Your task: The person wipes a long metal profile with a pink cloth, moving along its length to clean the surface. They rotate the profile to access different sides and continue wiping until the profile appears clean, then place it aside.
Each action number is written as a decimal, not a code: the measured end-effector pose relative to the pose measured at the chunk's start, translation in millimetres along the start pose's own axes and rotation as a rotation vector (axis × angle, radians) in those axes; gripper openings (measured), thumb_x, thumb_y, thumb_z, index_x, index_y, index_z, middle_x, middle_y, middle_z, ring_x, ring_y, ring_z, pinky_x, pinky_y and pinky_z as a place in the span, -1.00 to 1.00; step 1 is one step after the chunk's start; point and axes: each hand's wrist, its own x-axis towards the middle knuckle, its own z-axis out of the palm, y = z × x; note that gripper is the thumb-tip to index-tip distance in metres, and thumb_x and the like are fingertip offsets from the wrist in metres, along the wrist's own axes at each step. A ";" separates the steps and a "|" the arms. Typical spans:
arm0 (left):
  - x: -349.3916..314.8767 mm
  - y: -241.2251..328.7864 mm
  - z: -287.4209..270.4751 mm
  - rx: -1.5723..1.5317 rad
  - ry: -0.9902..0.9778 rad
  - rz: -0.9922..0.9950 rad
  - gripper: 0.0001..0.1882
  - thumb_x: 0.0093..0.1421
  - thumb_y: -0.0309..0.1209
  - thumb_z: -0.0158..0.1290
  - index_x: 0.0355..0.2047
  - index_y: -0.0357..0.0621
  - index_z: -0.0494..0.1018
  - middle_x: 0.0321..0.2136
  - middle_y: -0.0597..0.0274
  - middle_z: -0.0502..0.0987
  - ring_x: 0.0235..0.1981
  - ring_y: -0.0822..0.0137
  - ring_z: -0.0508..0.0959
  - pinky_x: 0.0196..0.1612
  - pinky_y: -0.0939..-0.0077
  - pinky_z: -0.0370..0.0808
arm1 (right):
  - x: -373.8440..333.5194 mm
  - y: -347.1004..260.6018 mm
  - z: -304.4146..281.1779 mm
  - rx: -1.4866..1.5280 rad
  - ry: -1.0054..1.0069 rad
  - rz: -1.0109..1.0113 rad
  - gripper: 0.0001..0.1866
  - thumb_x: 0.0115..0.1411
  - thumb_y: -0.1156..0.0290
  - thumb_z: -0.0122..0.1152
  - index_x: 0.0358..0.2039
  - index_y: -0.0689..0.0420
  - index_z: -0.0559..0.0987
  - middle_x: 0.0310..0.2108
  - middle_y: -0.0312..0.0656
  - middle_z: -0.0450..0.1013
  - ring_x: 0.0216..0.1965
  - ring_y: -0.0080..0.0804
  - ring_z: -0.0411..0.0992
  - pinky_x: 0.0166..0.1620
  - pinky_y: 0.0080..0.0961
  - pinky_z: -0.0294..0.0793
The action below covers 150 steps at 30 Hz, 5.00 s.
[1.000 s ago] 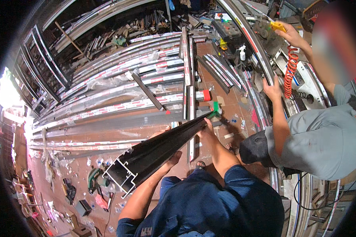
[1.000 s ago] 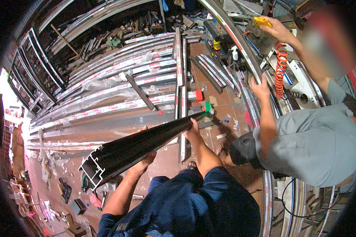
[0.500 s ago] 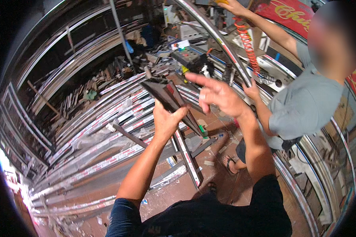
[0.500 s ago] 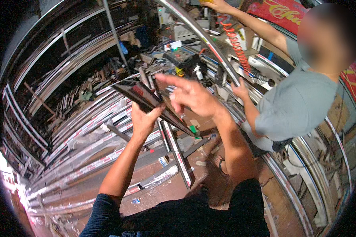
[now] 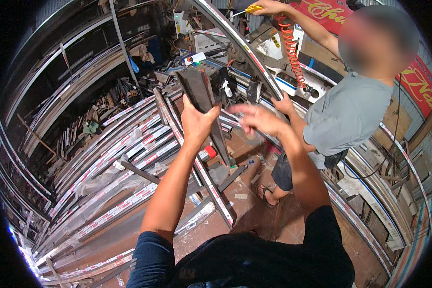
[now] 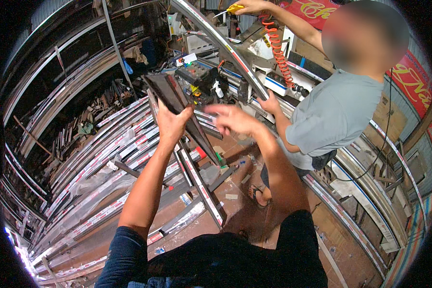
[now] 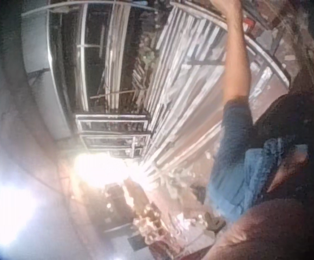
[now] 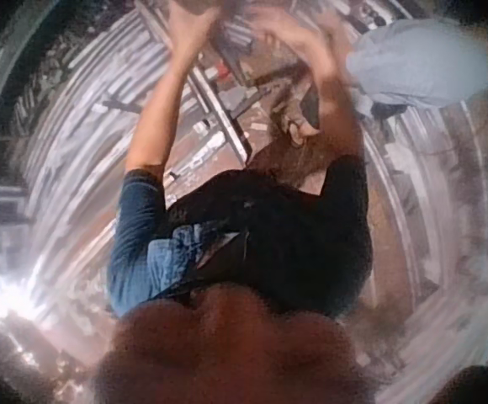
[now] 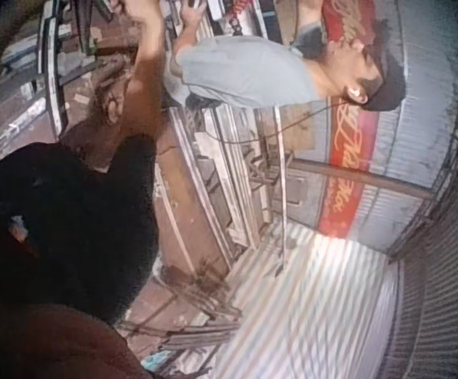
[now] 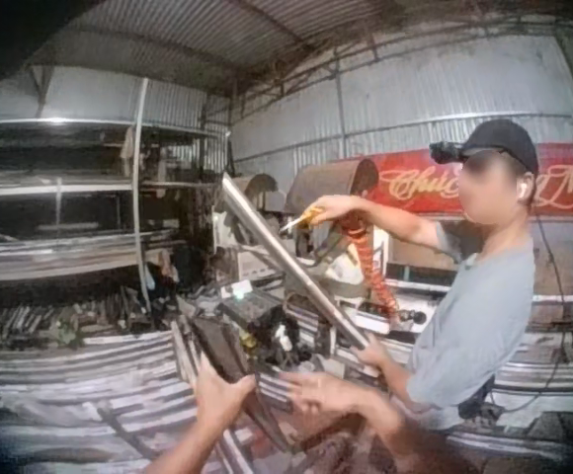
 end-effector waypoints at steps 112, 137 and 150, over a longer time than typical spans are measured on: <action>-672.7 -120.4 -328.1 -0.723 1.175 -0.926 -0.37 0.04 -0.44 0.30 0.18 -0.13 0.50 0.16 0.08 0.60 0.28 0.00 0.50 0.49 -0.04 0.27 | -232.6 376.2 266.6 0.392 -0.084 1.081 -0.57 0.51 0.16 0.11 0.31 -0.03 0.55 -0.04 -0.26 0.52 -0.15 -0.49 0.50 -0.07 -0.41 0.55; -859.0 86.8 -264.3 -0.603 1.957 -0.196 -0.44 0.08 -0.43 0.24 0.13 -0.30 0.54 0.25 -0.17 0.53 0.30 -0.13 0.49 0.38 -0.18 0.39 | -34.1 326.6 352.4 1.259 -0.317 0.616 -0.08 0.35 -0.55 -0.19 0.38 -0.06 0.43 0.35 -0.06 0.43 0.29 -0.07 0.41 0.18 0.02 0.46; -891.4 18.5 -184.1 -0.663 2.384 -0.274 -0.47 0.33 -0.27 -0.17 0.21 -0.28 0.45 0.25 -0.12 0.54 0.27 -0.12 0.54 0.31 -0.16 0.46 | -73.4 224.6 333.2 1.106 -0.472 0.492 -0.01 0.32 -0.58 -0.23 0.59 -0.25 0.10 0.51 -0.04 0.22 0.42 -0.09 0.28 0.24 -0.04 0.42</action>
